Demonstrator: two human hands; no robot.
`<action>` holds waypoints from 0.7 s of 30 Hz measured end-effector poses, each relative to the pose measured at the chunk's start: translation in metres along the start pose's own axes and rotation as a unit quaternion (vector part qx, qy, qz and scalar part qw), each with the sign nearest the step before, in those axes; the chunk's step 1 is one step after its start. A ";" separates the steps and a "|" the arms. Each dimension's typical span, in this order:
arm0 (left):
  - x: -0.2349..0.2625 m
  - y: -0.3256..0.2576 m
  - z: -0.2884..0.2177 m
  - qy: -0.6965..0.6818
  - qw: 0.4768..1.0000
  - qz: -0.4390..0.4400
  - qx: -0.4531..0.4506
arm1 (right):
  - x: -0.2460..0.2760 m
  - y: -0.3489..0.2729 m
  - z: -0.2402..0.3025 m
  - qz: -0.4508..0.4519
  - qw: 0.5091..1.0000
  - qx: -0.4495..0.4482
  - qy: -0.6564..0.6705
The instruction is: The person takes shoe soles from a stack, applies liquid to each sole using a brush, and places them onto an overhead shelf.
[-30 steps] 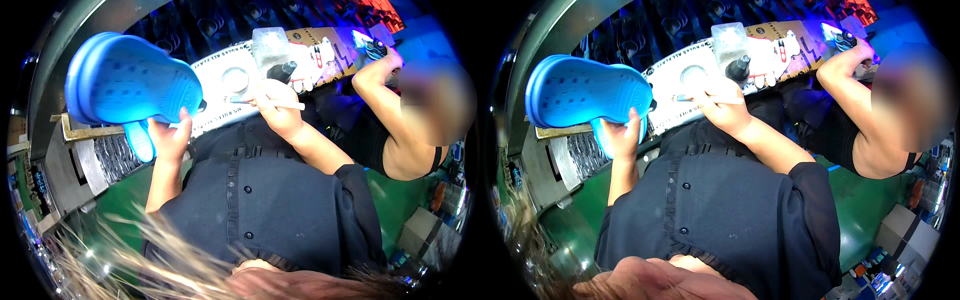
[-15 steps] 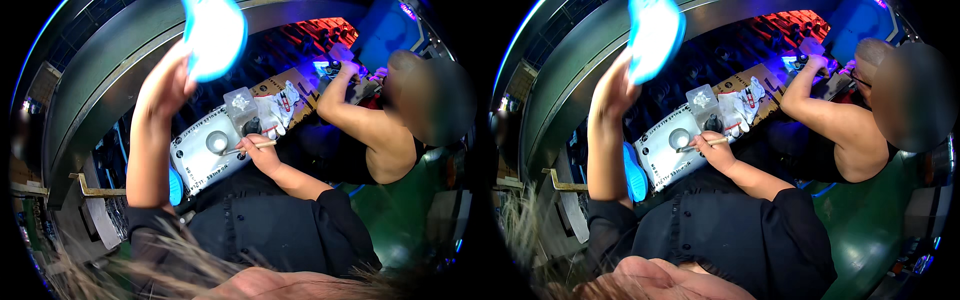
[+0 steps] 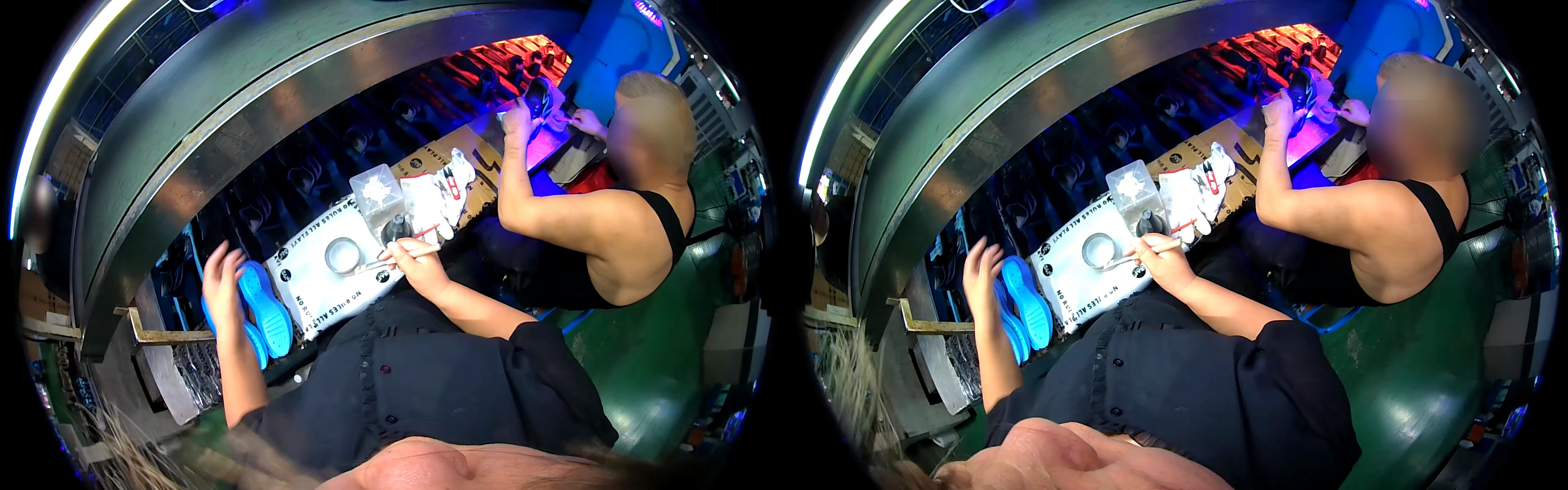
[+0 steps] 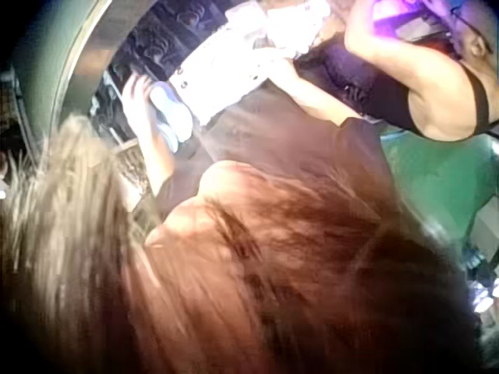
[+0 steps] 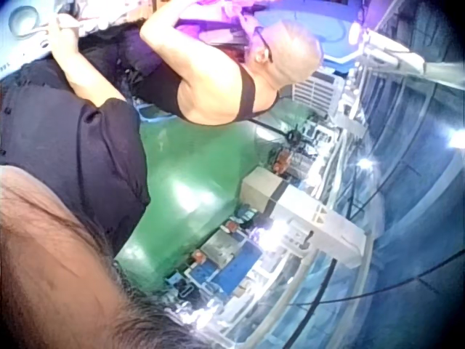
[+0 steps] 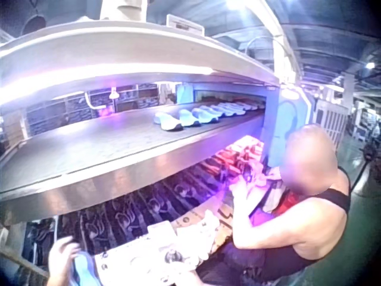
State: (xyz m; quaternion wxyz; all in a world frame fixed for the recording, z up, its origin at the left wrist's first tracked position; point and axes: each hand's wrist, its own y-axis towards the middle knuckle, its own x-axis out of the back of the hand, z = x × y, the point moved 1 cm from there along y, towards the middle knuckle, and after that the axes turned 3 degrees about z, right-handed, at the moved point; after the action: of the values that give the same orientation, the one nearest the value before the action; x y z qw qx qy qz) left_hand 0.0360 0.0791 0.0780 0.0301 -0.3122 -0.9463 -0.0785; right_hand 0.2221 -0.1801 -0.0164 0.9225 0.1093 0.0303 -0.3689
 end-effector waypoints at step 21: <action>0.157 -0.105 0.148 -0.431 0.831 -0.097 0.339 | -0.032 -0.001 -0.006 0.039 0.996 -0.077 0.006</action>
State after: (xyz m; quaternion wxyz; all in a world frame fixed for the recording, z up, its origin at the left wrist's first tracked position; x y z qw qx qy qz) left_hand -0.1543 0.1127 -0.0651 -0.2849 -0.1913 -0.8559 0.3869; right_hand 0.1984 -0.1581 -0.0183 0.9416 0.0416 0.0595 -0.3289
